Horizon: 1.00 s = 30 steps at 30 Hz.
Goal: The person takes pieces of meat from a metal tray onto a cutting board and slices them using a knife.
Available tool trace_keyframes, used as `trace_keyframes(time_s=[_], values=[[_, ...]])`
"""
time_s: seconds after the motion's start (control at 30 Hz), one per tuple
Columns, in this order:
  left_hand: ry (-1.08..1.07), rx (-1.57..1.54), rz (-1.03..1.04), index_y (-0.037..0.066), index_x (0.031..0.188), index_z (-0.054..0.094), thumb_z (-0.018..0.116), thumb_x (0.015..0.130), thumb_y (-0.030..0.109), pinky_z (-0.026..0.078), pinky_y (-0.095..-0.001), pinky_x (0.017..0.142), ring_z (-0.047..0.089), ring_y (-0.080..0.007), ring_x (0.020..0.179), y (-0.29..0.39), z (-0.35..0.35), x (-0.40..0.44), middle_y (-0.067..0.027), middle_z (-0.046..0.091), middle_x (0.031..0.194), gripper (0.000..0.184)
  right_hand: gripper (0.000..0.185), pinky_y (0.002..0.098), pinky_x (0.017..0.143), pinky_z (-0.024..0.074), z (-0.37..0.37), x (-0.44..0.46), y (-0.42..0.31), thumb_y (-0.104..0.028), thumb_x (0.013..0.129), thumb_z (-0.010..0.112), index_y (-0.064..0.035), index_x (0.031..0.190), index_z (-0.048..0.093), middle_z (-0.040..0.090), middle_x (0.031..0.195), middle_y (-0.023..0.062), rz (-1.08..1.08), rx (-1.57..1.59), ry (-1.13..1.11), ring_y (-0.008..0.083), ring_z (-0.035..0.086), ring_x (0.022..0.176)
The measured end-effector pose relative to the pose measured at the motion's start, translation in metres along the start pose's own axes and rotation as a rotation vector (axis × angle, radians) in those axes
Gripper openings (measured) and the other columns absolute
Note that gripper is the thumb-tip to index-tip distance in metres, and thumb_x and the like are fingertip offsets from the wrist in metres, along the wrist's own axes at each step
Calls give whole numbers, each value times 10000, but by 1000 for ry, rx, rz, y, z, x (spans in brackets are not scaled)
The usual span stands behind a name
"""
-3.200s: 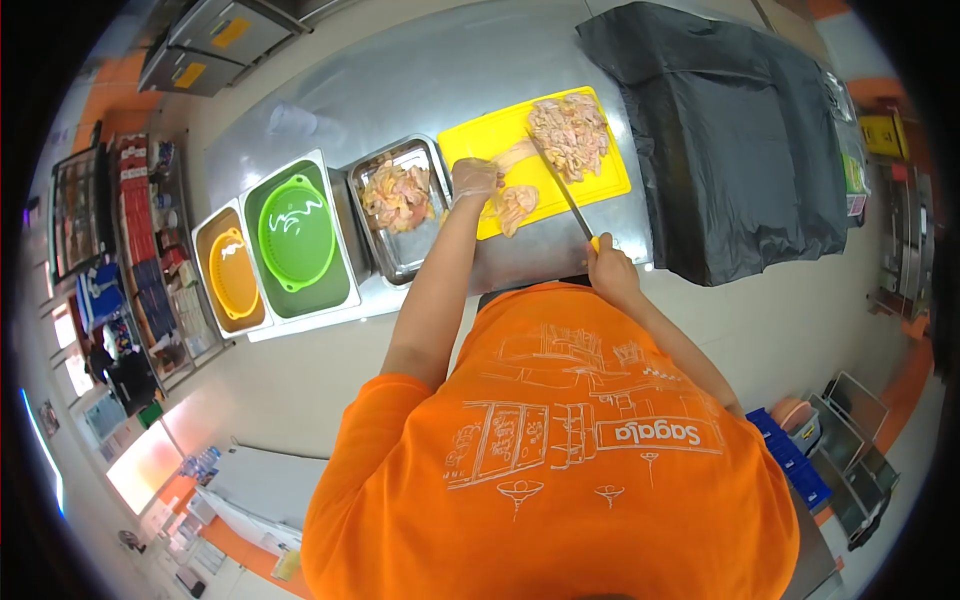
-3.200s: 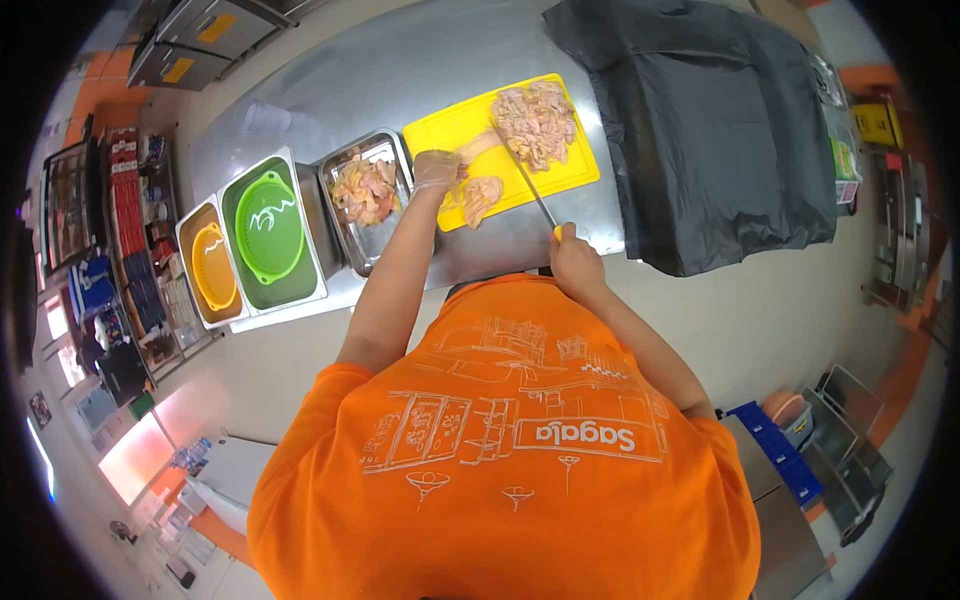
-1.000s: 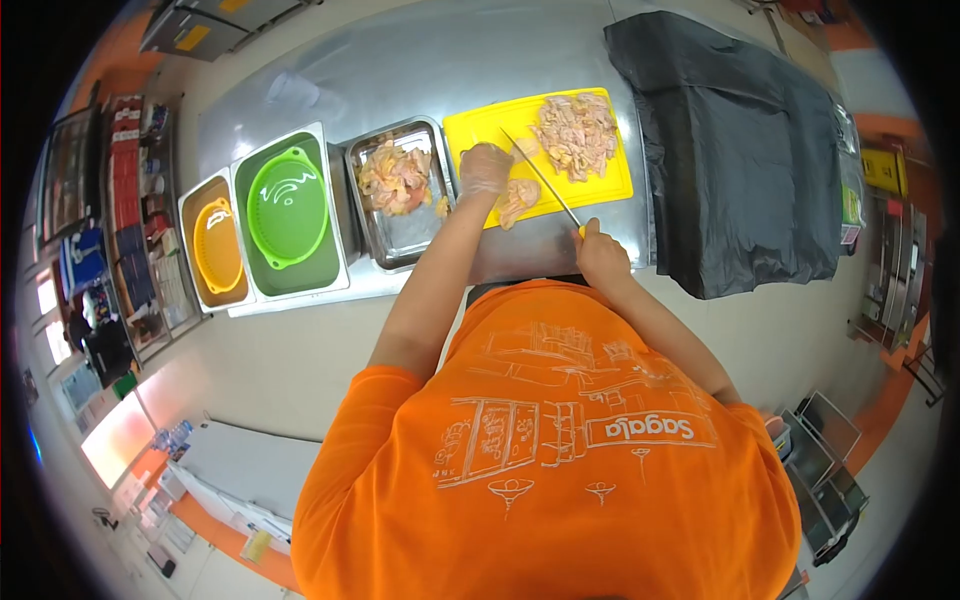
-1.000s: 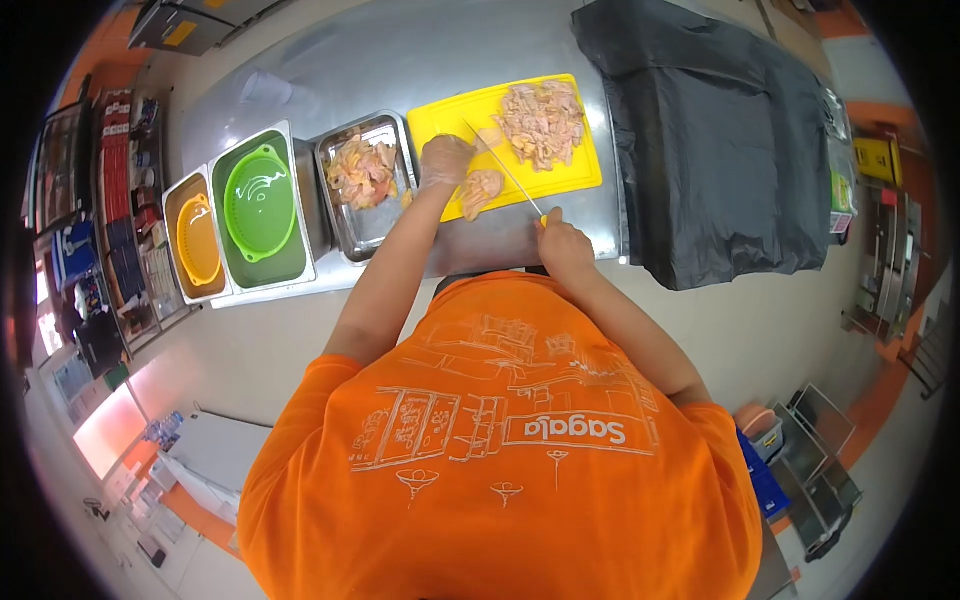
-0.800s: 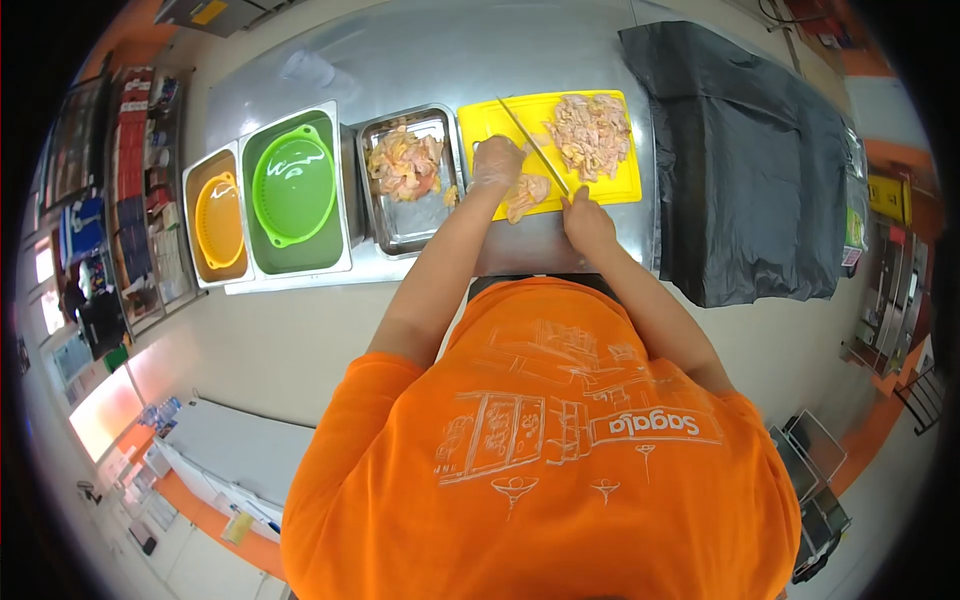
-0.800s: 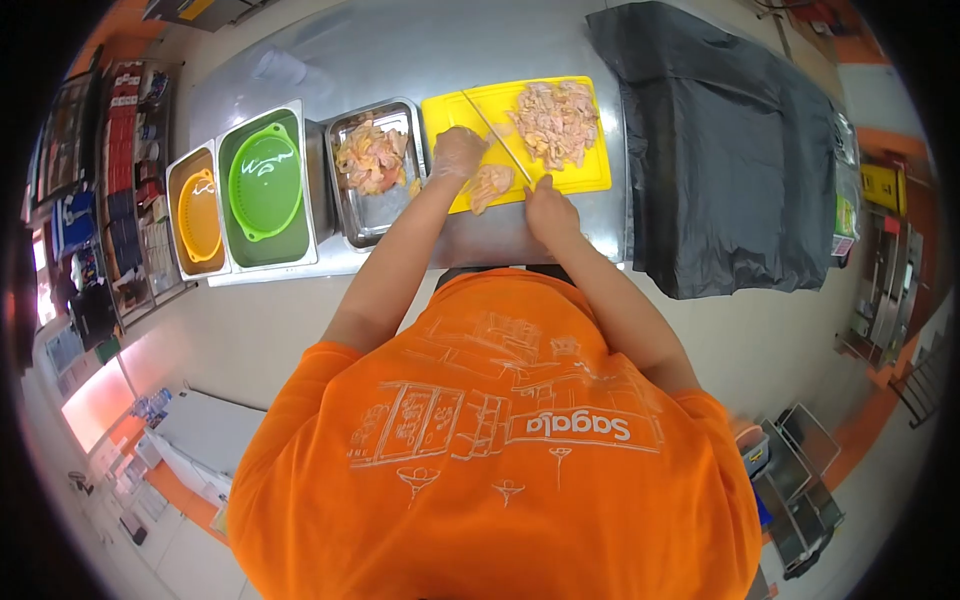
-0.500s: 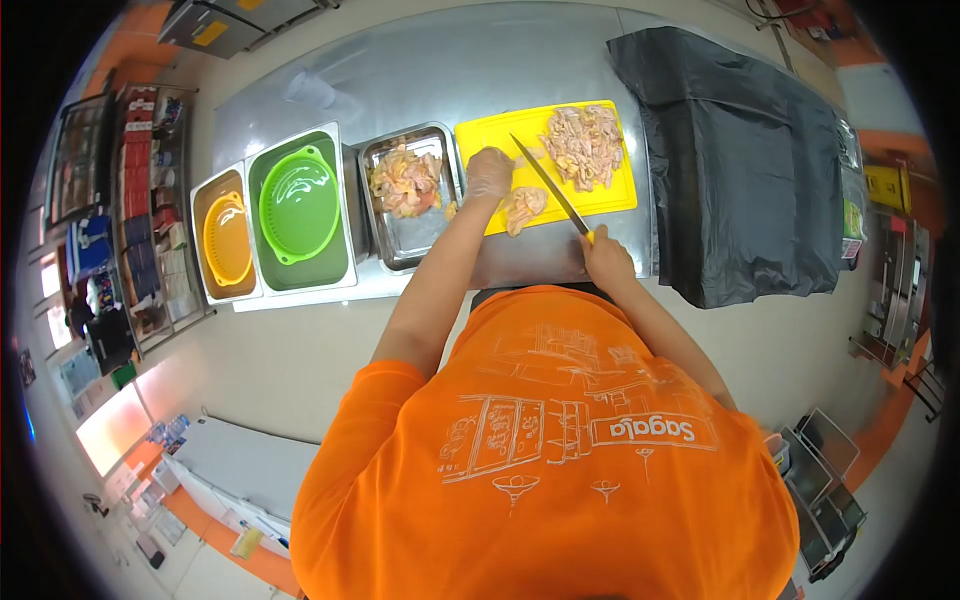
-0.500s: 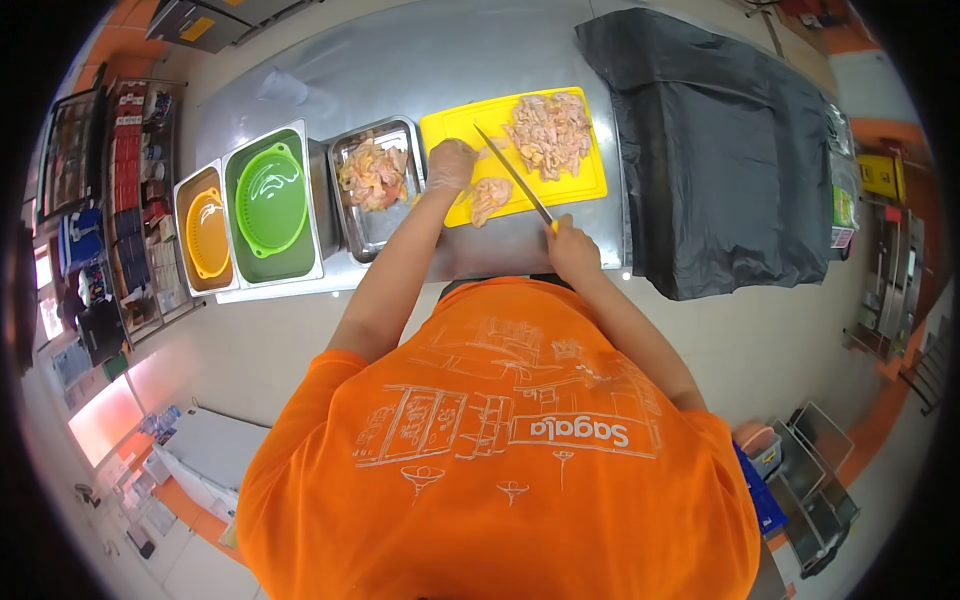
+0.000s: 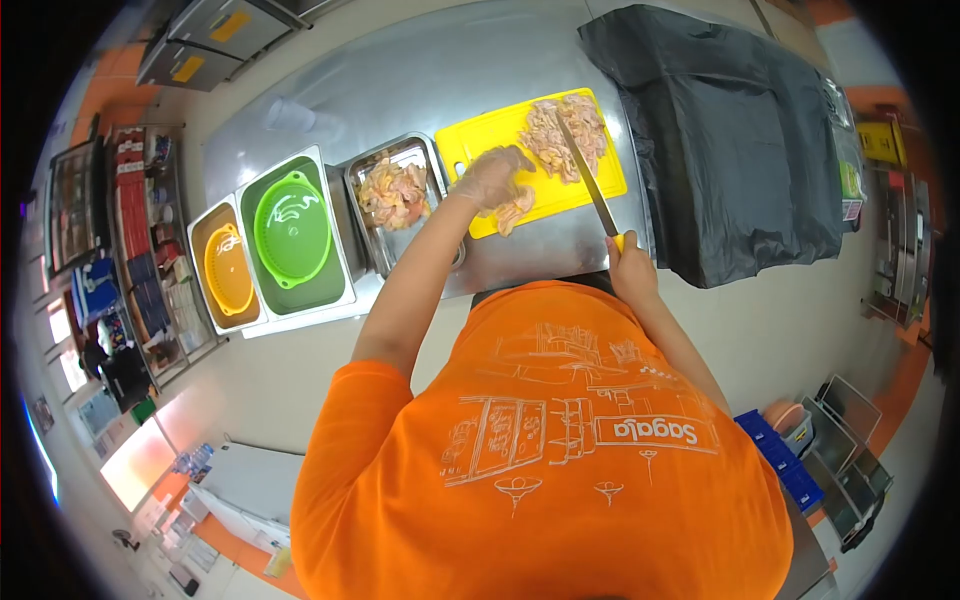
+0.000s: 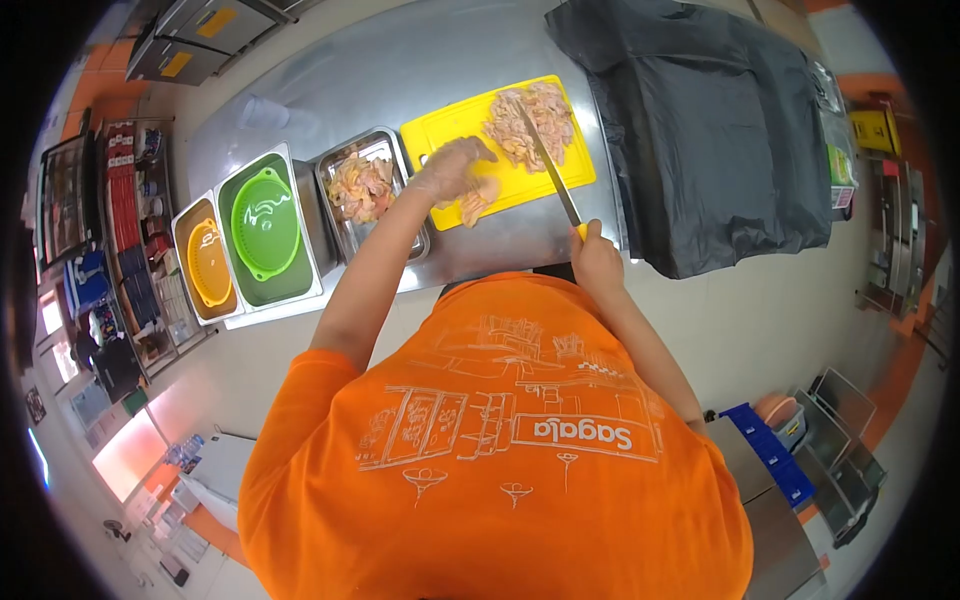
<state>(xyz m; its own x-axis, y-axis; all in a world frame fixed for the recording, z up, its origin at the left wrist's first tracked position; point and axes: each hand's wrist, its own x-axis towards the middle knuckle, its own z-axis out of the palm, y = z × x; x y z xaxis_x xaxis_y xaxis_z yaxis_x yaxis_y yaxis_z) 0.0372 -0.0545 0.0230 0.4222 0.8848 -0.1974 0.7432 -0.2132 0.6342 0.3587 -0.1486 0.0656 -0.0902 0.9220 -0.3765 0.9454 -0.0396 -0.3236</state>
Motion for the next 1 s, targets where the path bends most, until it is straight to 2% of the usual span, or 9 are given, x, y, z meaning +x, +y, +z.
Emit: trace_keyframes(time_s=[0.03,0.13,0.17,0.27,0.37,0.5,0.8,0.9,1.0], values=[[0,20,31,93,1131,743,706,835,242,496,-417,1032,634,-342,1162,-2,11,2,-167,687,1179,333,403,607,698,542,3,-3,5,-401,1051,517,-2,1095,474,681,827,332,7,18,-4,531,680,790],[-175,352,-114,97,1028,771,685,851,314,533,-436,953,679,-354,1065,2,37,16,-185,711,1093,293,408,607,701,540,13,-4,13,-401,1050,525,4,1085,482,678,827,339,21,61,-6,534,677,794],[-154,393,-64,58,955,763,664,840,365,555,-447,891,703,-379,975,-1,40,19,-193,736,1031,343,412,608,703,539,15,-5,14,-403,1049,529,6,1082,486,677,828,340,24,70,-6,534,676,795],[-321,201,-204,30,978,775,678,796,378,579,-449,846,728,-370,882,7,5,23,-204,741,1002,405,421,604,709,537,11,-6,16,-408,1046,539,11,1071,502,679,832,339,10,99,3,529,676,801],[-32,-30,-202,-25,987,750,704,835,350,586,-441,805,738,-351,815,-22,-21,9,-215,740,964,407,422,595,713,534,8,-6,26,-408,1043,548,13,1063,516,685,839,328,-45,158,-30,526,677,804],[18,-232,-491,-53,1005,720,758,890,273,569,-412,758,727,-299,815,-9,-67,-7,-195,727,892,347,434,581,743,531,4,-8,31,-418,1046,535,15,1076,531,693,878,318,-114,137,-186,519,678,842],[183,-228,-614,-54,1048,735,797,869,331,536,-395,767,698,-287,802,-19,-80,-33,-207,735,912,430,457,570,845,524,6,-3,-20,-430,1054,499,19,1118,552,692,985,309,-135,84,-379,490,674,960],[199,-405,-573,-57,1073,733,778,893,251,524,-363,784,693,-241,827,-36,-80,-44,-164,749,940,359,447,565,856,529,11,3,-24,-424,1055,494,13,1131,550,691,1014,302,-114,73,-398,482,675,983],[253,-808,-494,-59,1099,727,739,922,153,511,-325,812,681,-193,858,-38,-82,-56,-115,753,978,277,433,566,863,531,13,4,-26,-413,1057,488,9,1139,542,693,1018,299,-117,51,-384,483,677,985]])
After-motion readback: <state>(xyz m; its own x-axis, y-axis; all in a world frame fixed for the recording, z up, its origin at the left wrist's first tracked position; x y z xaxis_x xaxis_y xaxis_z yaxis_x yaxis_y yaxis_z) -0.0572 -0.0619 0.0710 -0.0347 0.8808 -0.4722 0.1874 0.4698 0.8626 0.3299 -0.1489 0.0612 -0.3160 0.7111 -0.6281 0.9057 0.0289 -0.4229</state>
